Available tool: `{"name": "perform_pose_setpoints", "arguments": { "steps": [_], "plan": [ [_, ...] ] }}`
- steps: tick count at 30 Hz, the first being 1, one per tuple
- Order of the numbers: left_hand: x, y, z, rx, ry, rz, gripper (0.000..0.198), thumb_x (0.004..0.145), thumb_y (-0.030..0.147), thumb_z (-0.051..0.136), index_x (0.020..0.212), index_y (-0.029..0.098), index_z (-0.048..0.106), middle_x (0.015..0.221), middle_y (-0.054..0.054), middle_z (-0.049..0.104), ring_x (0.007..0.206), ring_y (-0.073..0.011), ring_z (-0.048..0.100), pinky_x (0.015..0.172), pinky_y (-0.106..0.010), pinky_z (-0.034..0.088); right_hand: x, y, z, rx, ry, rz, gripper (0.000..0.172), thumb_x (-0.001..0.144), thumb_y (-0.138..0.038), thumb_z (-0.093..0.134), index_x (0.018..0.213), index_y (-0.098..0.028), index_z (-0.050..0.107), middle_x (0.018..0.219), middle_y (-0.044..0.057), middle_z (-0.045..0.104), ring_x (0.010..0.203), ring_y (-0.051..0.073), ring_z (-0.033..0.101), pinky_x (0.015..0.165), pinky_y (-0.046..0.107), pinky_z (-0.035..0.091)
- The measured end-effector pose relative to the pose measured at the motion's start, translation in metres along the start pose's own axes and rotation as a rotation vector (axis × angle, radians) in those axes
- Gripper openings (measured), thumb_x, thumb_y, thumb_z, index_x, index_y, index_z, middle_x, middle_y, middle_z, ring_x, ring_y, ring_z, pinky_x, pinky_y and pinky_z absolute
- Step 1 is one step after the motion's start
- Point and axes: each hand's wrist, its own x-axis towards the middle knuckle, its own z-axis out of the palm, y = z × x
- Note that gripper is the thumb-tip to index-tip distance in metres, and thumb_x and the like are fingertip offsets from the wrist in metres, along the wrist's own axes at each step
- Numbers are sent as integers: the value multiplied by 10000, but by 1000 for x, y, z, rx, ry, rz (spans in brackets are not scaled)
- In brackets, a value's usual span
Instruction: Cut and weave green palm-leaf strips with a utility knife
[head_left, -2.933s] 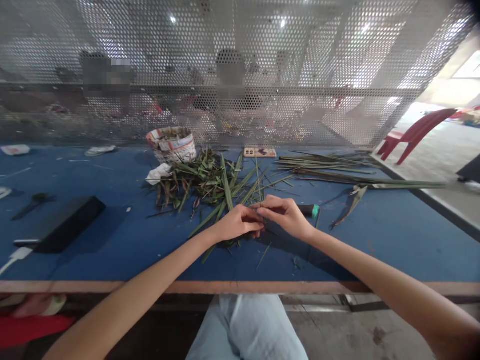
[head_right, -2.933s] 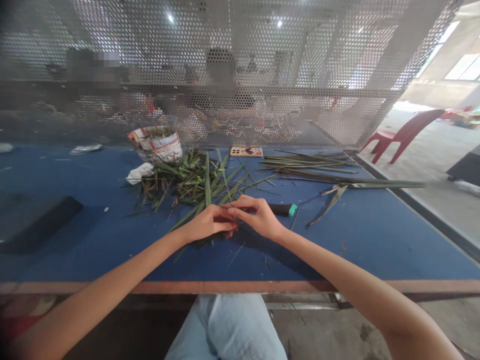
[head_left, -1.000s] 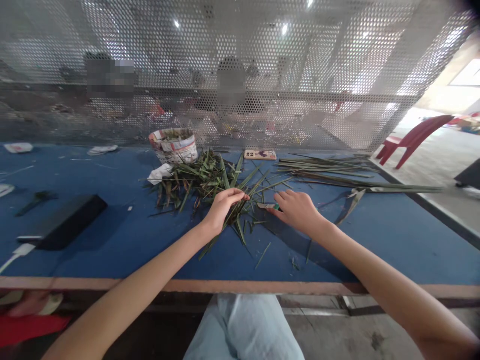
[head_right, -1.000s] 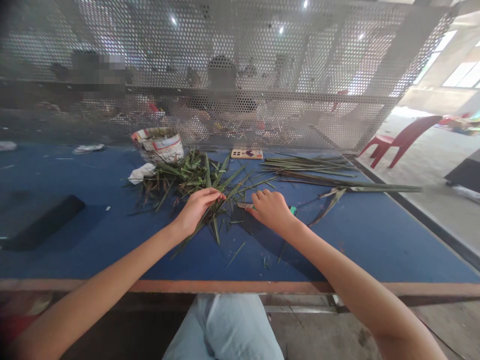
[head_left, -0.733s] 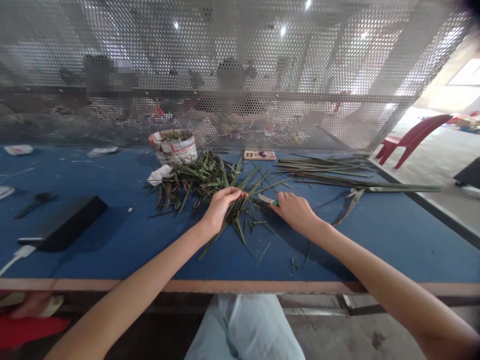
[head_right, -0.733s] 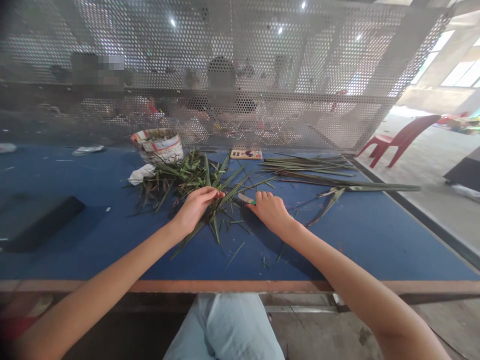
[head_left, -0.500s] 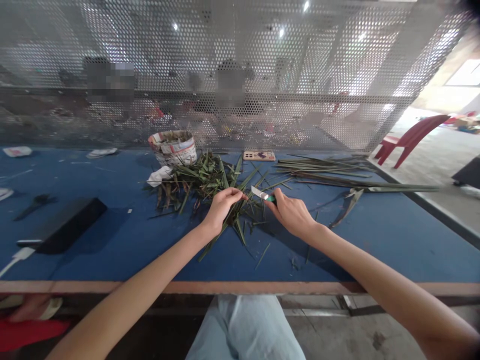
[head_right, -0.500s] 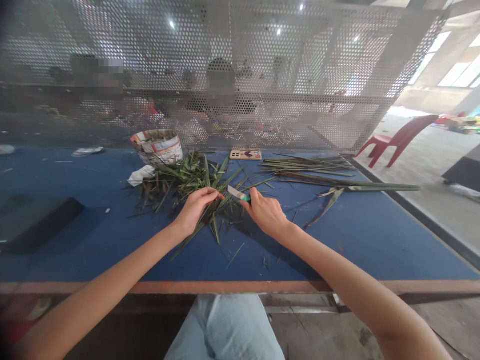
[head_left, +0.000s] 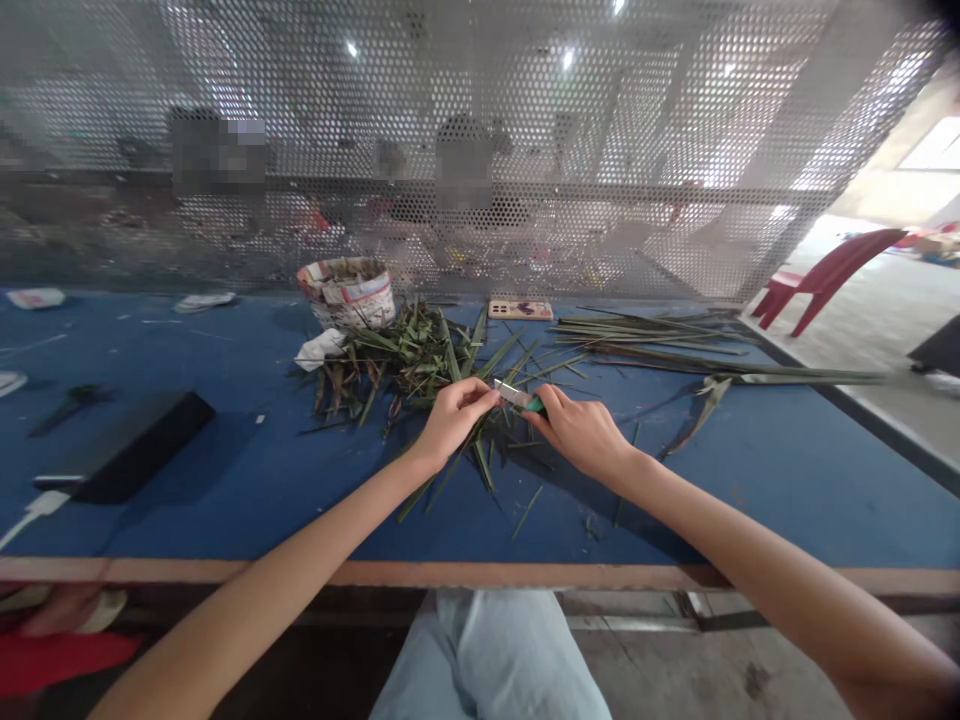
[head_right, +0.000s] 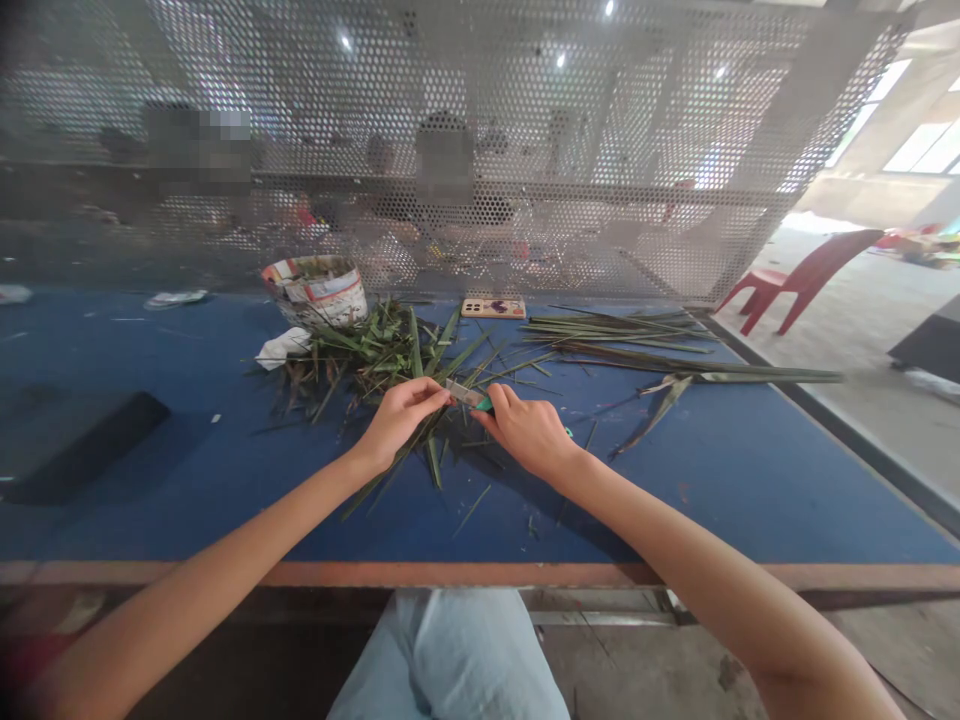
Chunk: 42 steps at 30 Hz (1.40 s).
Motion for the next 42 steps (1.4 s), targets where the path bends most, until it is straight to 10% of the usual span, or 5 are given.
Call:
{"name": "perform_pose_setpoints", "arguments": {
  "steps": [16,25,32,42],
  "plan": [
    [2,0,-2,63,54,5,213,759,379,643,682,184,684,735,-45,691,771,-203,632,777,-319,460,3,0,1,-70,2,29,472,994,-497,163,1117,-148,455,953,142,682,771,232,691,501,245,267],
    [0,1,-6,-5,102,-28,232,744,416,664,689,196,713,783,-51,722,828,-215,644,831,-338,453,20,59,-12,-154,88,398,434,995,-454,219,1117,-115,462,843,140,697,747,284,688,533,263,298],
    [-3,9,-8,19,104,66,504,927,522,327,942,245,748,1116,-29,692,1151,-235,551,1061,-397,311,17,41,2,-123,-11,251,420,996,-459,224,1093,-121,454,829,143,701,739,255,691,561,265,339],
    [24,31,-43,112,404,329,583,915,599,264,1141,233,657,1260,-50,620,1182,-238,531,1006,-399,374,19,48,6,-127,-7,236,401,998,-437,243,1067,-118,475,803,151,705,738,263,700,577,260,370]
  ]
}}
